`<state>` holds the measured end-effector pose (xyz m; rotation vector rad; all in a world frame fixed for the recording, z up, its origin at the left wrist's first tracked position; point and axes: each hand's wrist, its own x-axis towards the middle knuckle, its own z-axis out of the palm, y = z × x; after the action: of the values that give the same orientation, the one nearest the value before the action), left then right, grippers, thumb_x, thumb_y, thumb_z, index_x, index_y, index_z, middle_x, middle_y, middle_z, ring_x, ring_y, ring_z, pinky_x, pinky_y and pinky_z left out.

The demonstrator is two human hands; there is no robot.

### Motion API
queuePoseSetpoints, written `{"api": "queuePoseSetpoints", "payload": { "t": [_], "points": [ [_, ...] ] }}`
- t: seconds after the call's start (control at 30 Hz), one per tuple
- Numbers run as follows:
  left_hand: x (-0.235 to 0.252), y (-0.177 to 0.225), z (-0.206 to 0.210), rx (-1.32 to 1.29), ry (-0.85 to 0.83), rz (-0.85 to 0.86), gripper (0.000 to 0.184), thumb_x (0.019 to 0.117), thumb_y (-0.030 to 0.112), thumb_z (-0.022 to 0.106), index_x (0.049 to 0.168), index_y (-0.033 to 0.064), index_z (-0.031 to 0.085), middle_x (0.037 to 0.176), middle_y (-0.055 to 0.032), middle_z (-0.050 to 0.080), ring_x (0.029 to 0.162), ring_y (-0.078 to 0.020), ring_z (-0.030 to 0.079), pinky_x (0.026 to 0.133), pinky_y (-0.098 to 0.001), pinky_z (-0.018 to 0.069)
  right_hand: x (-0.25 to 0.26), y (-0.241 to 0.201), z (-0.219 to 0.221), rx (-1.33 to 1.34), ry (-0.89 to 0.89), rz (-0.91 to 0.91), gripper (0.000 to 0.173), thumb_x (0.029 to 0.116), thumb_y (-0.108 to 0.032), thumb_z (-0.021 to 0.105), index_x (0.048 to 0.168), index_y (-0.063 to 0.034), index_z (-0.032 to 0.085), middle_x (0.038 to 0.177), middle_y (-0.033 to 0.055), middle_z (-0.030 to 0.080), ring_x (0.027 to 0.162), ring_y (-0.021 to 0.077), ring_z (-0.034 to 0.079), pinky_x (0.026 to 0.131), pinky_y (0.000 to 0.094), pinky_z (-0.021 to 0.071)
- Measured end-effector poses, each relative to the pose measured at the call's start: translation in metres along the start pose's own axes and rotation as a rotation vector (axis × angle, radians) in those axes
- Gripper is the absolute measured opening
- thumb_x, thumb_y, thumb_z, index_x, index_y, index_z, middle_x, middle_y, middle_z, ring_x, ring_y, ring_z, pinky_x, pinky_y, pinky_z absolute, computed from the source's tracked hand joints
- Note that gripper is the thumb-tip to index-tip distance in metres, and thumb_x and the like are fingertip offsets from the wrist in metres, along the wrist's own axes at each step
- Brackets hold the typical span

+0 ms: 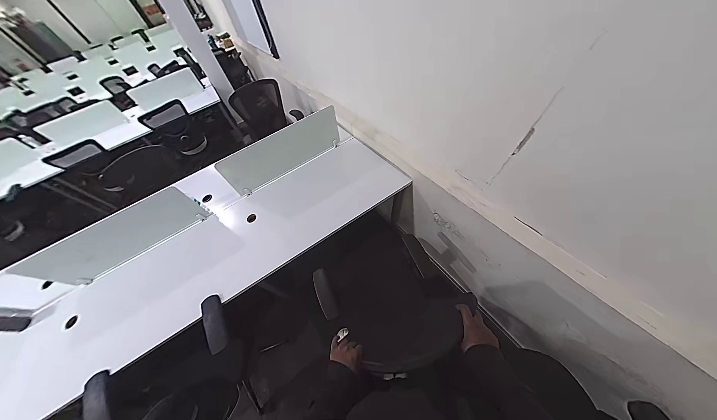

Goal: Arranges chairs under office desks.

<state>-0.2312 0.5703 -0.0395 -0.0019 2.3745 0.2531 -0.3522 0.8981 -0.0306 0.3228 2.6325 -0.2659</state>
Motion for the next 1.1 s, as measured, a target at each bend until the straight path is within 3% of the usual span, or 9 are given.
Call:
{"api": "queuePoseSetpoints", "payload": {
  "t": [0.13,0.23,0.33,0.57,0.73,0.83,0.87,1.0,1.1],
  "points": [
    [0.026,-0.029,-0.035,0.012,0.054,-0.026,0.034,0.0991,0.015,0.060,0.132,0.0138,0.068,0.138,-0.0080,0.067,0.139,-0.0316,0.053,0.126,-0.0637,0.0133,0.037,-0.046,-0.010,-0.046,0.012,-0.061,0.095,0.0705,-0.003,0.086,0.153,-0.0242,0.045,0.149,0.0256,0.053,0.106,0.0478,0.070,0.081,0.0622,0.0586],
    [0.051,-0.052,-0.057,0.037,0.068,-0.081,0.037,0.0966,0.023,0.064,0.133,0.0152,0.067,0.138,-0.0068,0.067,0.136,-0.0293,0.056,0.126,-0.0606,0.0177,0.069,-0.080,-0.010,-0.090,0.017,-0.095,0.099,0.0716,-0.006,0.086,0.157,-0.0232,0.039,0.148,0.0265,0.053,0.106,0.0473,0.070,0.082,0.0620,0.0585],
    [0.075,-0.071,-0.082,-0.005,0.084,-0.157,0.034,0.1033,0.019,0.056,0.136,0.0147,0.065,0.139,-0.0092,0.067,0.134,-0.0293,0.059,0.126,-0.0586,0.0205,0.098,-0.121,-0.021,-0.078,0.004,-0.097,0.106,0.0705,-0.006,0.087,0.160,-0.0235,0.033,0.151,0.0271,0.050,0.111,0.0485,0.068,0.086,0.0631,0.0576],
    [0.127,-0.100,-0.138,0.011,0.084,-0.235,0.036,0.0996,0.019,0.061,0.135,0.0190,0.065,0.139,-0.0080,0.067,0.132,-0.0292,0.061,0.120,-0.0617,0.0308,0.163,-0.196,-0.050,-0.118,-0.026,-0.071,0.102,0.0792,-0.010,0.080,0.164,-0.0272,0.025,0.146,0.0251,0.056,0.120,0.0459,0.065,0.095,0.0630,0.0539],
    [0.147,-0.113,-0.161,-0.007,0.089,-0.254,0.037,0.1002,0.020,0.059,0.137,0.0211,0.064,0.142,-0.0062,0.065,0.134,-0.0289,0.059,0.115,-0.0604,0.0383,0.188,-0.228,-0.061,-0.005,-0.007,-0.050,0.089,0.0864,-0.006,0.074,0.162,-0.0284,0.032,0.147,0.0226,0.057,0.123,0.0459,0.064,0.097,0.0628,0.0536],
    [0.157,-0.122,-0.174,-0.039,0.099,-0.237,0.037,0.1003,0.017,0.059,0.136,0.0205,0.065,0.143,-0.0059,0.064,0.137,-0.0303,0.055,0.111,-0.0616,0.0417,0.202,-0.245,-0.065,0.212,0.032,0.035,0.047,0.1068,-0.026,0.053,0.154,-0.0274,0.048,0.144,0.0178,0.062,0.130,0.0408,0.061,0.105,0.0629,0.0486],
    [0.162,-0.126,-0.177,-0.052,0.104,-0.232,0.036,0.1009,0.017,0.059,0.136,0.0207,0.066,0.143,-0.0051,0.064,0.138,-0.0299,0.054,0.112,-0.0615,0.0406,0.206,-0.249,-0.066,0.254,0.037,0.050,0.044,0.1080,-0.031,0.050,0.152,-0.0254,0.051,0.142,0.0181,0.064,0.130,0.0403,0.061,0.105,0.0630,0.0484],
    [0.174,-0.139,-0.188,-0.083,0.120,-0.218,0.036,0.1017,0.016,0.058,0.137,0.0206,0.065,0.145,-0.0045,0.063,0.141,-0.0293,0.051,0.119,-0.0629,0.0296,0.223,-0.267,-0.064,0.395,0.072,0.109,0.055,0.1103,-0.052,0.036,0.146,-0.0168,0.058,0.137,0.0207,0.066,0.129,0.0392,0.062,0.105,0.0618,0.0480],
    [0.179,-0.138,-0.195,-0.122,0.126,-0.218,0.036,0.1044,0.015,0.055,0.139,0.0196,0.064,0.146,-0.0064,0.062,0.143,-0.0309,0.049,0.122,-0.0659,0.0216,0.240,-0.278,-0.066,0.519,0.124,0.164,0.064,0.1075,-0.059,0.038,0.137,-0.0089,0.065,0.134,0.0232,0.067,0.129,0.0405,0.061,0.105,0.0625,0.0459]
  ]
}}
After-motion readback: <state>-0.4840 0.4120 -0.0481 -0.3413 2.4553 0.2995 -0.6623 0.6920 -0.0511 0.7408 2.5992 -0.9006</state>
